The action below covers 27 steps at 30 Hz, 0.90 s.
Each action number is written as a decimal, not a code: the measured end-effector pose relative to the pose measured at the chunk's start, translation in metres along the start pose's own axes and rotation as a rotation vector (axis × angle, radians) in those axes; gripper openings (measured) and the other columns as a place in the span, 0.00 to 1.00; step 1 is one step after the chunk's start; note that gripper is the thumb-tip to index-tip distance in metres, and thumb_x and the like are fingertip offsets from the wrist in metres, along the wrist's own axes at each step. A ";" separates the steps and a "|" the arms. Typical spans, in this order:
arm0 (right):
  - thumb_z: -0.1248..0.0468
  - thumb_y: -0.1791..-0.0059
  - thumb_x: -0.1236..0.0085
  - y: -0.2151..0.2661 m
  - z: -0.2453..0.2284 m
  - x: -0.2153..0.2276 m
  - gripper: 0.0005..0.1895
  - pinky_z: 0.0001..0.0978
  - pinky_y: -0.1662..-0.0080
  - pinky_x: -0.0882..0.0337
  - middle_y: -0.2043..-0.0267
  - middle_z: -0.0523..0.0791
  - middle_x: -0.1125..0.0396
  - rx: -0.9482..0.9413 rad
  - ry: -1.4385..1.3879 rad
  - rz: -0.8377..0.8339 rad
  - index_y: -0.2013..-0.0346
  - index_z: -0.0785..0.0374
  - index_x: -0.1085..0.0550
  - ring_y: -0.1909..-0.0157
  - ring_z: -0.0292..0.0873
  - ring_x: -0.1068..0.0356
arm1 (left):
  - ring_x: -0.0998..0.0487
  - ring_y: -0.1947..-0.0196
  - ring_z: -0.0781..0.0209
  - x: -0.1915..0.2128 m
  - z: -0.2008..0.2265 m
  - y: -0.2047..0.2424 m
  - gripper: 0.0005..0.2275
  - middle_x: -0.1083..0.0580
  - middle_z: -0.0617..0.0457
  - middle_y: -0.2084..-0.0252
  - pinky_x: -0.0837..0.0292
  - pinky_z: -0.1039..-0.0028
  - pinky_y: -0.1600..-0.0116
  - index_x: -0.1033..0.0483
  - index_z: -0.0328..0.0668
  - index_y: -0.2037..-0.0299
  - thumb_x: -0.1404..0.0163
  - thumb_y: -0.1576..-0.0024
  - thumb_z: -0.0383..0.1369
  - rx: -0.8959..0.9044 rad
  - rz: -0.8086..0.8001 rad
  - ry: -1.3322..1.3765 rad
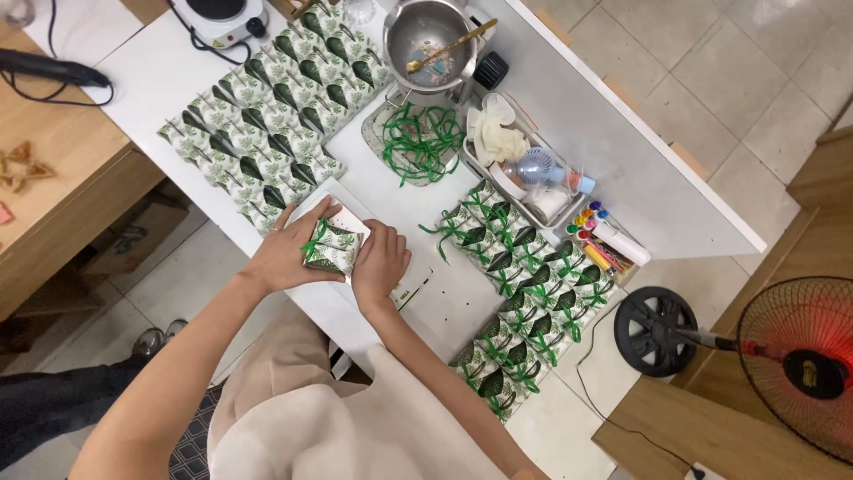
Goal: Tie decorative green ribbons around small square packages with leaf-patterned paper.
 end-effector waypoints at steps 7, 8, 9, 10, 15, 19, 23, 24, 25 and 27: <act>0.67 0.47 0.50 0.000 0.008 -0.010 0.11 0.43 0.51 0.40 0.56 0.40 0.31 -0.007 -0.012 -0.026 0.52 0.52 0.26 0.51 0.46 0.34 | 0.40 0.28 0.53 -0.007 -0.006 0.000 0.61 0.41 0.59 0.27 0.57 0.48 0.25 0.66 0.48 0.25 0.35 0.63 0.60 0.024 -0.043 -0.073; 0.67 0.47 0.50 0.000 0.009 -0.010 0.11 0.43 0.51 0.40 0.56 0.40 0.31 -0.003 -0.007 -0.015 0.52 0.52 0.26 0.51 0.46 0.34 | 0.41 0.28 0.53 -0.007 -0.005 0.000 0.61 0.42 0.58 0.26 0.55 0.49 0.25 0.66 0.47 0.25 0.35 0.62 0.60 -0.002 -0.027 -0.070; 0.67 0.47 0.50 0.002 0.009 -0.010 0.11 0.43 0.51 0.40 0.56 0.40 0.31 0.002 -0.001 -0.008 0.52 0.52 0.26 0.51 0.47 0.34 | 0.41 0.28 0.52 -0.007 -0.005 0.002 0.61 0.42 0.56 0.26 0.54 0.49 0.25 0.66 0.46 0.24 0.36 0.62 0.60 -0.026 -0.010 -0.066; 0.67 0.47 0.50 0.000 0.008 -0.011 0.11 0.43 0.51 0.40 0.56 0.40 0.31 0.006 -0.004 -0.014 0.52 0.52 0.26 0.51 0.47 0.34 | 0.41 0.28 0.52 -0.007 -0.006 0.002 0.61 0.42 0.56 0.26 0.54 0.49 0.25 0.66 0.46 0.24 0.36 0.62 0.60 -0.019 -0.007 -0.065; 0.66 0.46 0.50 0.002 0.013 -0.013 0.10 0.43 0.51 0.39 0.56 0.40 0.31 0.000 0.008 0.013 0.52 0.52 0.26 0.52 0.46 0.34 | 0.41 0.28 0.52 -0.010 -0.006 0.004 0.62 0.42 0.58 0.26 0.52 0.52 0.26 0.69 0.48 0.24 0.35 0.61 0.60 0.007 -0.035 -0.088; 0.66 0.45 0.51 0.002 0.010 -0.009 0.09 0.43 0.51 0.39 0.56 0.39 0.31 0.014 0.006 0.026 0.53 0.52 0.25 0.52 0.46 0.34 | 0.41 0.28 0.53 -0.012 -0.007 0.010 0.63 0.41 0.58 0.26 0.52 0.51 0.26 0.71 0.48 0.24 0.35 0.61 0.60 0.034 -0.021 -0.078; 0.65 0.46 0.51 0.001 0.010 -0.010 0.09 0.43 0.52 0.39 0.56 0.39 0.31 -0.001 0.018 0.018 0.53 0.52 0.25 0.52 0.46 0.34 | 0.39 0.29 0.50 -0.005 -0.003 0.008 0.64 0.40 0.57 0.26 0.48 0.52 0.28 0.72 0.47 0.24 0.34 0.63 0.58 0.016 0.029 -0.040; 0.65 0.46 0.51 0.000 0.011 -0.010 0.09 0.43 0.52 0.39 0.56 0.39 0.31 -0.009 0.014 0.014 0.53 0.52 0.25 0.52 0.46 0.34 | 0.38 0.29 0.49 -0.005 -0.004 0.007 0.64 0.40 0.58 0.27 0.47 0.52 0.28 0.71 0.48 0.24 0.33 0.64 0.58 0.041 0.021 -0.039; 0.65 0.46 0.51 0.000 0.010 -0.008 0.09 0.43 0.52 0.39 0.56 0.39 0.31 -0.011 0.018 0.016 0.53 0.52 0.25 0.52 0.46 0.34 | 0.38 0.29 0.49 -0.007 -0.006 0.008 0.64 0.40 0.58 0.27 0.47 0.52 0.28 0.71 0.48 0.24 0.33 0.64 0.58 0.037 0.019 -0.037; 0.66 0.46 0.52 -0.001 0.006 -0.006 0.09 0.42 0.52 0.40 0.56 0.39 0.31 -0.002 0.002 0.015 0.53 0.52 0.26 0.51 0.46 0.34 | 0.34 0.32 0.44 -0.006 -0.006 0.009 0.64 0.39 0.55 0.26 0.41 0.56 0.30 0.70 0.47 0.23 0.33 0.62 0.57 -0.015 0.055 -0.022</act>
Point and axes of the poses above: each hand's wrist, its own y-axis away from the middle knuckle, its own x-axis out of the back of the hand, z = x × y, the point moved 8 cm from there along -y, towards the middle knuckle
